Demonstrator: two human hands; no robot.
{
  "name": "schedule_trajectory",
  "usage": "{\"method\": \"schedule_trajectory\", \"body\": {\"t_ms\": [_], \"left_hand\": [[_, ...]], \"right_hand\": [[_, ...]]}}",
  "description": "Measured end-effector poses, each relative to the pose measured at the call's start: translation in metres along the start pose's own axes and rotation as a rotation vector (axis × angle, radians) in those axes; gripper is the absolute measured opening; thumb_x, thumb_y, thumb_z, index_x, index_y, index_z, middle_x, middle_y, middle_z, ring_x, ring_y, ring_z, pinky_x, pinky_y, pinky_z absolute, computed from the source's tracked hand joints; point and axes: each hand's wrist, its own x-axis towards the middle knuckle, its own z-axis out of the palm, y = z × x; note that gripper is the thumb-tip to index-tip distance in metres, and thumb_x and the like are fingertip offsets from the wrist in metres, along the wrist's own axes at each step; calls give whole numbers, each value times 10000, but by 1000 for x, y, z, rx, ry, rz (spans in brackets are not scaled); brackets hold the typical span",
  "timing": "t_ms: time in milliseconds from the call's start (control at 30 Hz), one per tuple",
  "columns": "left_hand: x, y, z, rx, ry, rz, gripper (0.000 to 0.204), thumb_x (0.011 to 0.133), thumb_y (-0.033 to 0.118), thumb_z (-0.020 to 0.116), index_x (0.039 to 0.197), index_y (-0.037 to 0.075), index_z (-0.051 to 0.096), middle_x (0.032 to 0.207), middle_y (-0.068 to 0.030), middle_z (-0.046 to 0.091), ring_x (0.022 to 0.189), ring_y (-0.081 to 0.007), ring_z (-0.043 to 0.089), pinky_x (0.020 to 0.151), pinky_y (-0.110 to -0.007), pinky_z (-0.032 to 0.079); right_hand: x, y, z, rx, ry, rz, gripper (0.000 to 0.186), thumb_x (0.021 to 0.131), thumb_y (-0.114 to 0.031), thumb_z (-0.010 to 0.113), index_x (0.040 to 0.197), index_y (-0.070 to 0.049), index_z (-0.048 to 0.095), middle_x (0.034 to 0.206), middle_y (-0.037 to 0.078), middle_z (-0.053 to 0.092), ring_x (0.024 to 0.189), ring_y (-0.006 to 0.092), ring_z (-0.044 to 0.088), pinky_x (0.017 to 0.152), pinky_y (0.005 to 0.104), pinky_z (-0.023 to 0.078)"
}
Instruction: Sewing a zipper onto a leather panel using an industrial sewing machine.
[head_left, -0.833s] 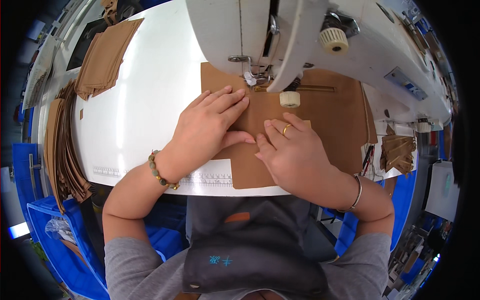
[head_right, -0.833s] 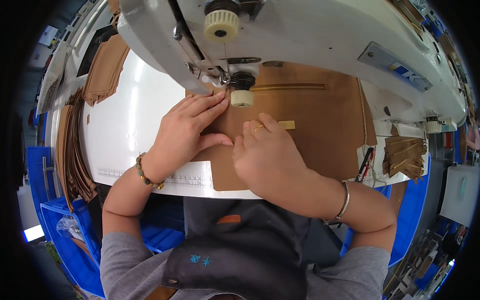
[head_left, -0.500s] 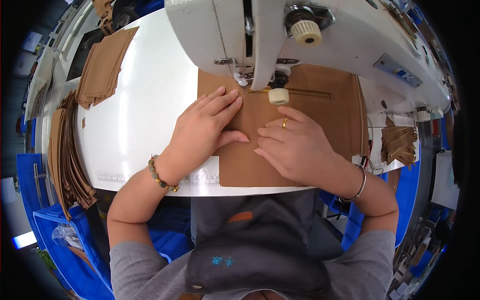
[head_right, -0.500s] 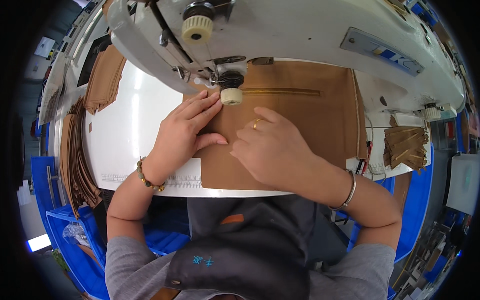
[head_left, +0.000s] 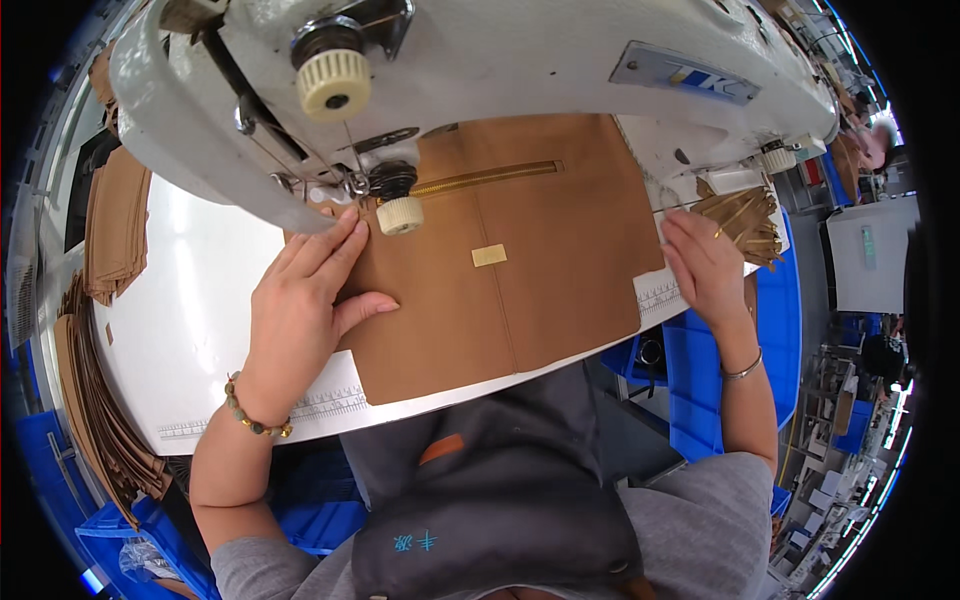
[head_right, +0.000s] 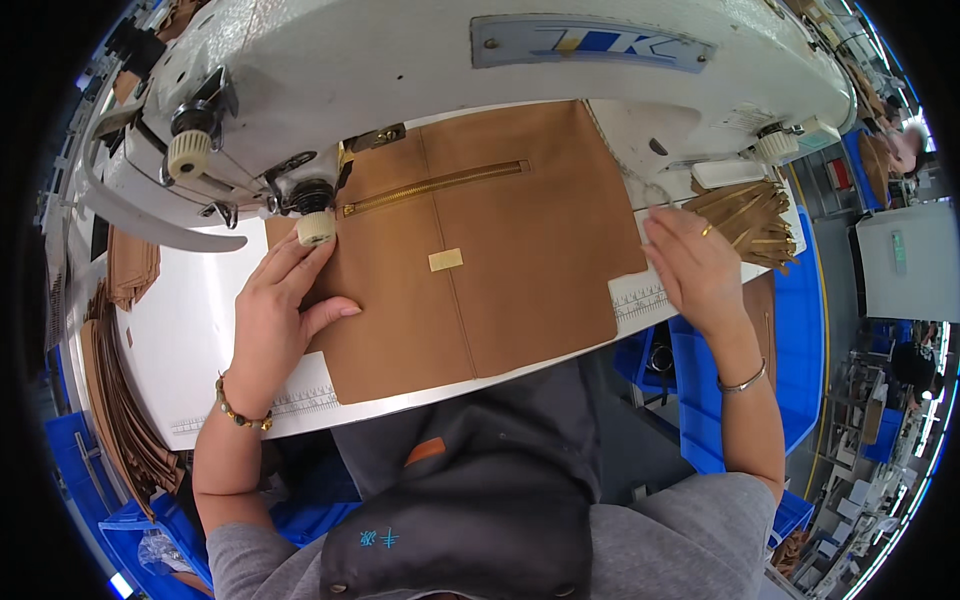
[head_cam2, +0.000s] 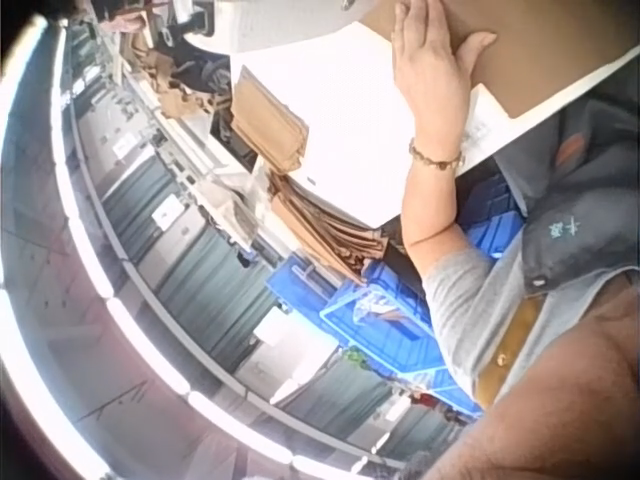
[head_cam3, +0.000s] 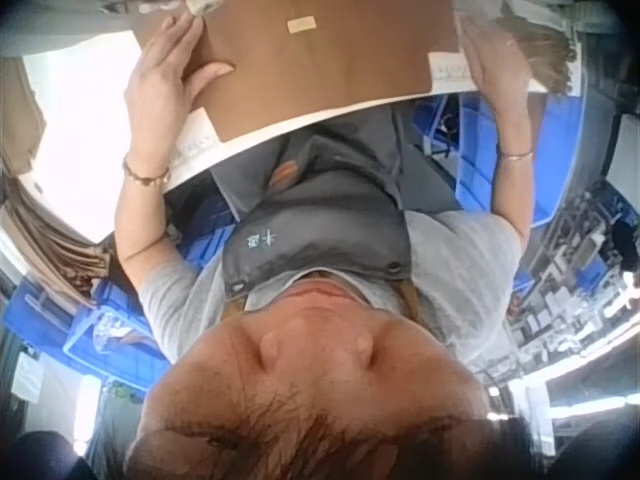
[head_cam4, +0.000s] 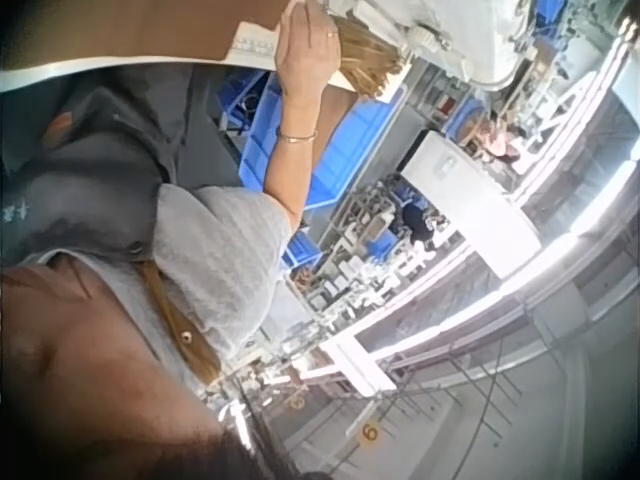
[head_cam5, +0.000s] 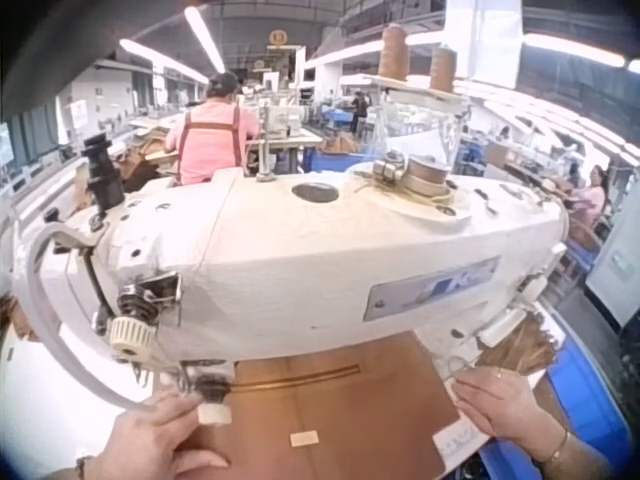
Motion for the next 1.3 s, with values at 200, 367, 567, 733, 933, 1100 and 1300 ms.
{"method": "schedule_trajectory", "body": {"t_ms": [200, 367, 567, 733, 933, 1100, 1300], "left_hand": [[-2, 2, 3, 22, 12, -18, 684, 764, 425, 830, 1283, -4, 709, 1311, -116, 704, 1189, -321, 667, 998, -388, 552], [-3, 2, 4, 6, 40, -35, 659, 751, 451, 840, 1220, 0, 735, 1251, -132, 706, 1303, -340, 632, 1021, -412, 552], [-3, 3, 6, 20, 42, -31, 687, 771, 471, 811, 1265, 3, 719, 1358, -92, 689, 1267, -310, 644, 1023, -389, 544], [-4, 2, 8, 13, 73, -33, 725, 764, 492, 801, 1286, -4, 709, 1347, -98, 692, 1218, -301, 663, 981, -377, 564], [-3, 2, 7, 7, 78, -18, 735, 762, 502, 795, 1290, -1, 707, 1324, -82, 698, 1148, -285, 665, 969, -372, 560], [-1, 2, 6, -2, 47, -36, 694, 753, 489, 812, 1246, 7, 735, 1317, -97, 705, 1239, -308, 659, 1020, -403, 534], [0, 0, 7, 27, 74, -8, 732, 748, 512, 798, 1275, 10, 723, 1312, -82, 704, 1203, -297, 659, 970, -380, 549]], "right_hand": [[52, -42, 6, 83, 188, -41, 185, 830, -44, 783, 1010, -23, 748, 1149, 122, 740, 997, 319, 721, 838, 423, 592], [124, -115, 51, 309, 73, -300, 197, 860, -224, 777, 954, -60, 723, 1119, 92, 713, 1020, 293, 687, 920, 406, 559], [157, -145, 79, 314, -72, -261, 312, 840, -325, 791, 1010, -70, 735, 1097, 103, 683, 1120, 290, 642, 1050, 411, 481], [153, -142, 81, 350, -61, -220, 352, 834, -343, 800, 1054, -72, 757, 1110, 141, 670, 1122, 306, 640, 1030, 415, 495], [151, -144, 82, 339, -79, -214, 366, 820, -351, 813, 1047, -69, 765, 1110, 146, 676, 1137, 314, 640, 1053, 427, 491], [152, -146, 83, 310, -8, -238, 383, 800, -360, 823, 1031, -60, 769, 1086, 147, 681, 1101, 306, 652, 1064, 435, 484], [154, -147, 84, 281, -11, -244, 355, 789, -362, 829, 968, -59, 784, 1008, 142, 692, 1052, 294, 661, 1063, 443, 478]]}}
